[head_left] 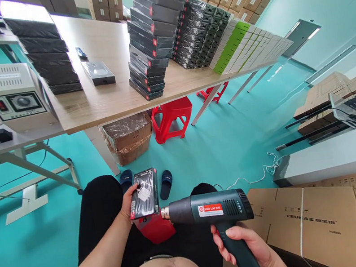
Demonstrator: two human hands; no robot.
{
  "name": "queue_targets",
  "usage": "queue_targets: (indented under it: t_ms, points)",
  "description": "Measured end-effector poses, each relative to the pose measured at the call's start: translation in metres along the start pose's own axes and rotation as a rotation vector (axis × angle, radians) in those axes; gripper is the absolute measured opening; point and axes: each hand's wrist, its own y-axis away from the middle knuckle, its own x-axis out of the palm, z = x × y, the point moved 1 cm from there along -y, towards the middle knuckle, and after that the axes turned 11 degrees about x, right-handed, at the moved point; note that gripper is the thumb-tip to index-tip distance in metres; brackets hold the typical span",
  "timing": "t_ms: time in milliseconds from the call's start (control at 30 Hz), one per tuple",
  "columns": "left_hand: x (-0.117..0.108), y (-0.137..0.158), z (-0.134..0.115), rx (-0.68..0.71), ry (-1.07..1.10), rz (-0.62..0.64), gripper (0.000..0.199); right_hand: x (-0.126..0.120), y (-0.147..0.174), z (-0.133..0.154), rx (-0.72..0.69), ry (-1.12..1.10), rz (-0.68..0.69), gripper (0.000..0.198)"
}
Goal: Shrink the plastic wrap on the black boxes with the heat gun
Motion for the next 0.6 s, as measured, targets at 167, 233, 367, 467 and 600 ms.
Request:
queue_targets:
  t_ms: [167, 233, 367, 467, 600]
  points:
    - [-0.001, 0.004, 0.001, -0.056, 0.307, 0.048, 0.039, 0.002, -0.012, -0.003, -0.017, 0.019, 0.028, 0.037]
    - [-0.001, 0.006, 0.0, -0.065, 0.38, 0.133, 0.046, 0.002, -0.013, -0.003, -0.045, 0.002, 0.043, 0.037]
    - [-0.004, 0.0, 0.004, -0.117, 0.364, 0.25, 0.051, 0.005, -0.011, 0.0, -0.107, -0.007, 0.04, 0.036]
    - [-0.008, -0.011, 0.02, -0.155, 0.136, 0.186, 0.048, 0.008, -0.01, 0.0, -0.099, 0.031, 0.007, 0.034]
    - [-0.016, -0.024, 0.041, -0.046, -0.348, 0.003, 0.066, 0.014, -0.015, -0.002, -0.078, 0.17, -0.022, 0.032]
